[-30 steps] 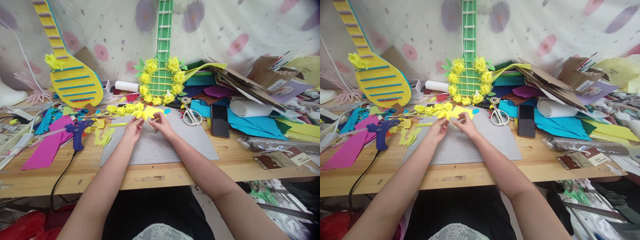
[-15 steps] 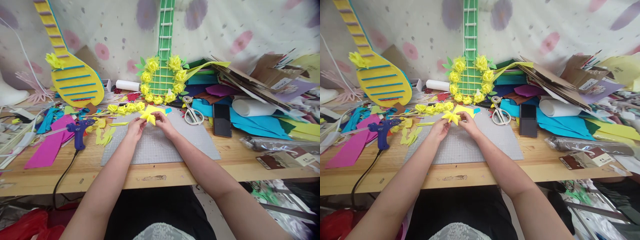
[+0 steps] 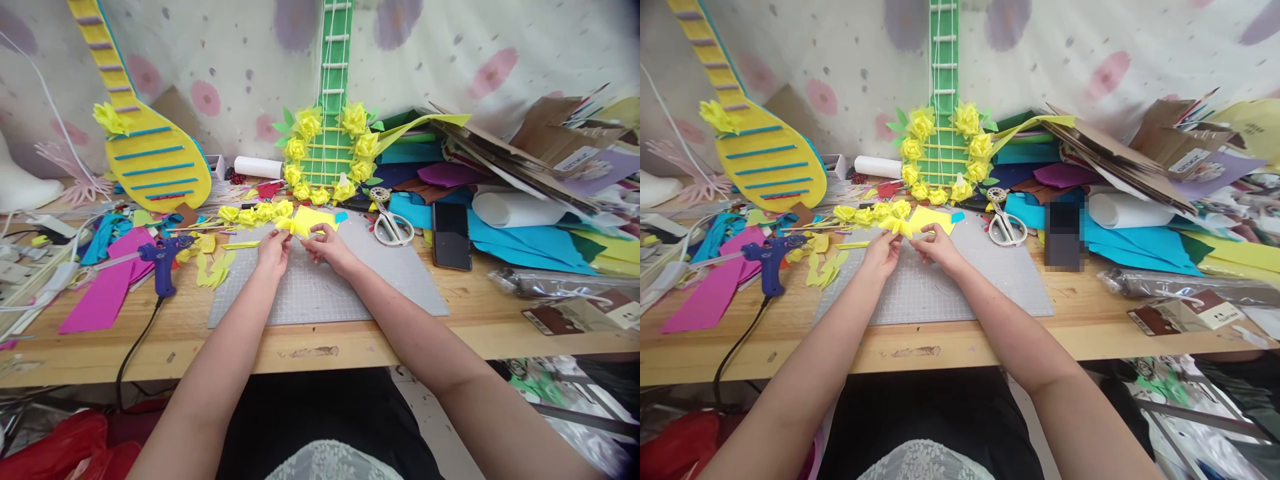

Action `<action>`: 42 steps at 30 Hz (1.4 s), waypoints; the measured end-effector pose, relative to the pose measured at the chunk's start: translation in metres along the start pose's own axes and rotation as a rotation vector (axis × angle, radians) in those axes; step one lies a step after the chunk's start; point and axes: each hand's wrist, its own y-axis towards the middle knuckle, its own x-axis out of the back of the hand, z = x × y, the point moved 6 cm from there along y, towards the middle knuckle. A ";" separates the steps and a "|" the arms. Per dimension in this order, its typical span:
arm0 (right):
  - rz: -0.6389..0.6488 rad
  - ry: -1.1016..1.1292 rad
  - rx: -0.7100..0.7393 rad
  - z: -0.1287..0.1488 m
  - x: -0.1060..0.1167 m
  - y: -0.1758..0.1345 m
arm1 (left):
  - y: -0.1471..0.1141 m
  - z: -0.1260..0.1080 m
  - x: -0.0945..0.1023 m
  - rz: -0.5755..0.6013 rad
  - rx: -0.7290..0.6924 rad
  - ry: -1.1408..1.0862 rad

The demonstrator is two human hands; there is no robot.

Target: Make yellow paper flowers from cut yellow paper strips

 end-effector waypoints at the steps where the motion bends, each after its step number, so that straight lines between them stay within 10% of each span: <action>1: -0.003 0.007 -0.001 0.000 0.000 0.000 | 0.000 0.000 0.000 -0.001 0.001 0.003; 42: -0.074 -0.072 -0.077 -0.002 0.000 0.000 | -0.003 -0.001 0.001 0.010 0.028 0.006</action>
